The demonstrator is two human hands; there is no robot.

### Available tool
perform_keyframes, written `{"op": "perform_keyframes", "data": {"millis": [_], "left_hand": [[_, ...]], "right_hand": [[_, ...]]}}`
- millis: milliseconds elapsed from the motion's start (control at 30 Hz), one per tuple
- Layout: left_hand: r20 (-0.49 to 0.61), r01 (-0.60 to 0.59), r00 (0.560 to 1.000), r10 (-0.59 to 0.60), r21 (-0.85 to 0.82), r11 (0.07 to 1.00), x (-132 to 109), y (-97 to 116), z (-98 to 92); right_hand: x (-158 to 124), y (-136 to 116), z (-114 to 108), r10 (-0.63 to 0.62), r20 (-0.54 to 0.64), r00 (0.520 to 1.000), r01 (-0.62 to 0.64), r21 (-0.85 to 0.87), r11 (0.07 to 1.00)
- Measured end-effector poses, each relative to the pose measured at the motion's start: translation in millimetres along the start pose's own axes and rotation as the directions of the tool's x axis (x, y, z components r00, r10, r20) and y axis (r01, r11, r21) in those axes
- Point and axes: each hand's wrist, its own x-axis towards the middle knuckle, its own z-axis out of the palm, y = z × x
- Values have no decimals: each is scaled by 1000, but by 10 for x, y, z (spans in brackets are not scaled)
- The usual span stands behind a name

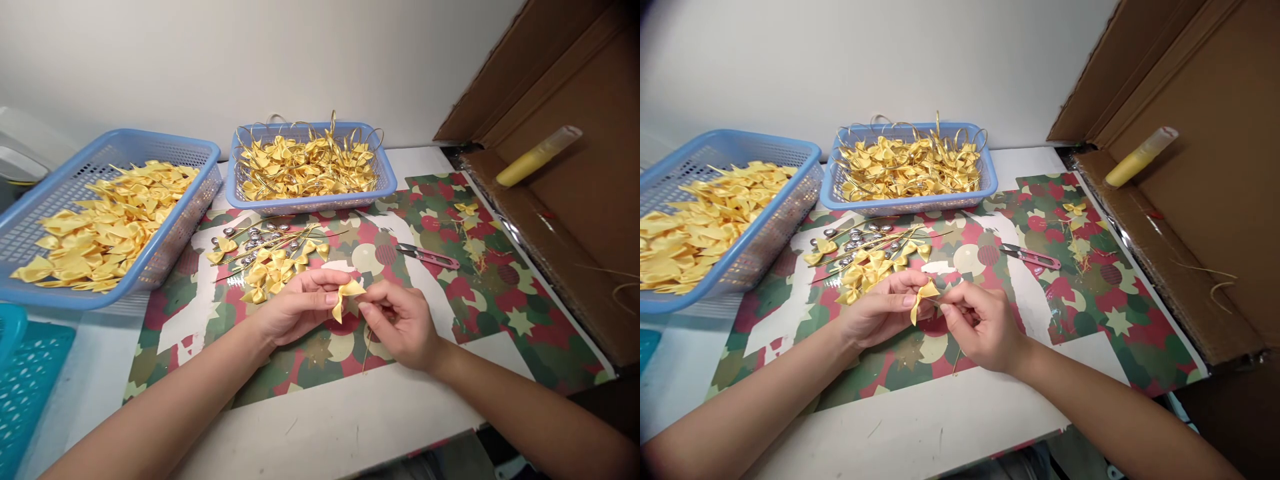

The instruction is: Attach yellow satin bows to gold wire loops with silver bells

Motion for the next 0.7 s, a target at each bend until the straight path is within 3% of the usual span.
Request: {"op": "perform_keyframes", "data": {"millis": [700], "left_hand": [[7,1,1000,-1,6,1000,8,-7,-5]], "right_hand": [[8,6,-4,5,7,1000,-5,-5,1000]]}}
